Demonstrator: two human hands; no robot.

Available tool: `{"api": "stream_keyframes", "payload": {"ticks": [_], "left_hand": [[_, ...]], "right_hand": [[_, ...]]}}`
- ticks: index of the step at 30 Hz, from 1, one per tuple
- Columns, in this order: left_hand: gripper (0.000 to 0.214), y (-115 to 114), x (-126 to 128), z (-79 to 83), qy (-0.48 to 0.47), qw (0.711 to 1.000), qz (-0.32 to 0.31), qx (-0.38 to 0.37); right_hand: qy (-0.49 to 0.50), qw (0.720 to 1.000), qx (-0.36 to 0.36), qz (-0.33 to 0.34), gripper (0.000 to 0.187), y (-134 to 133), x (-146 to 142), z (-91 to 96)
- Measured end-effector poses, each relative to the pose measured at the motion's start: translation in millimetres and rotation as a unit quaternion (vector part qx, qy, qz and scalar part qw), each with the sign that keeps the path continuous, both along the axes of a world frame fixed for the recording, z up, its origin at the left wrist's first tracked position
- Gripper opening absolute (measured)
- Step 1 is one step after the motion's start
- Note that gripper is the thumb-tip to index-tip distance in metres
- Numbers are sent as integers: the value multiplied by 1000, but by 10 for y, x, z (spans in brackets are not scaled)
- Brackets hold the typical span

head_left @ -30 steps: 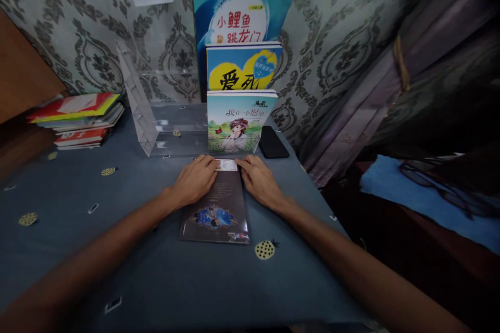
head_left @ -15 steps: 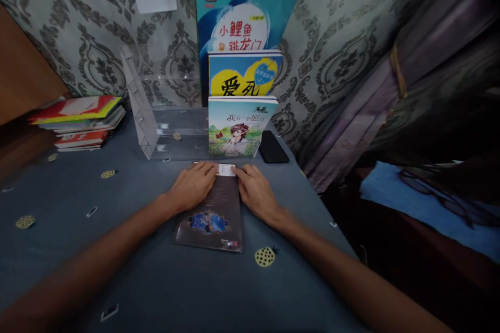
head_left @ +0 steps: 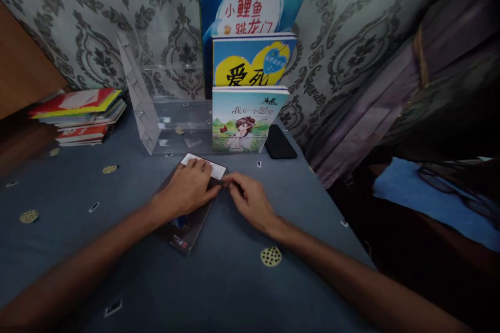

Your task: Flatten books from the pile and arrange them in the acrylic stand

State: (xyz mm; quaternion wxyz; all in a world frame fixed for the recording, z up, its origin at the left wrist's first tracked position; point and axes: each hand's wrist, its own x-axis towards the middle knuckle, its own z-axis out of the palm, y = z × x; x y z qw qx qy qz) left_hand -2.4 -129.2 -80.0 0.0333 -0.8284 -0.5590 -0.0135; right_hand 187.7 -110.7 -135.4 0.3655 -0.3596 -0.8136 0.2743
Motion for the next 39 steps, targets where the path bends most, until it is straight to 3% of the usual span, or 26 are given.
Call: {"api": "stream_keyframes", "payload": {"ticks": [3, 8, 17, 31, 39], "left_hand": [[48, -77, 139, 7, 16, 1000, 20, -18], [44, -95, 275, 68, 64, 995, 64, -46], [28, -92, 37, 242, 33, 990, -24, -137], [10, -45, -122, 225, -26, 991, -72, -114], [14, -16, -154, 255, -17, 989, -78, -128]], "right_hand": [[14, 999, 0, -50, 32, 244, 36, -49], [13, 999, -25, -43, 39, 446, -20, -85], [26, 997, -70, -8, 37, 315, -29, -40], [70, 994, -79, -4, 37, 205, 37, 5], [56, 997, -53, -7, 36, 170, 36, 43]]}}
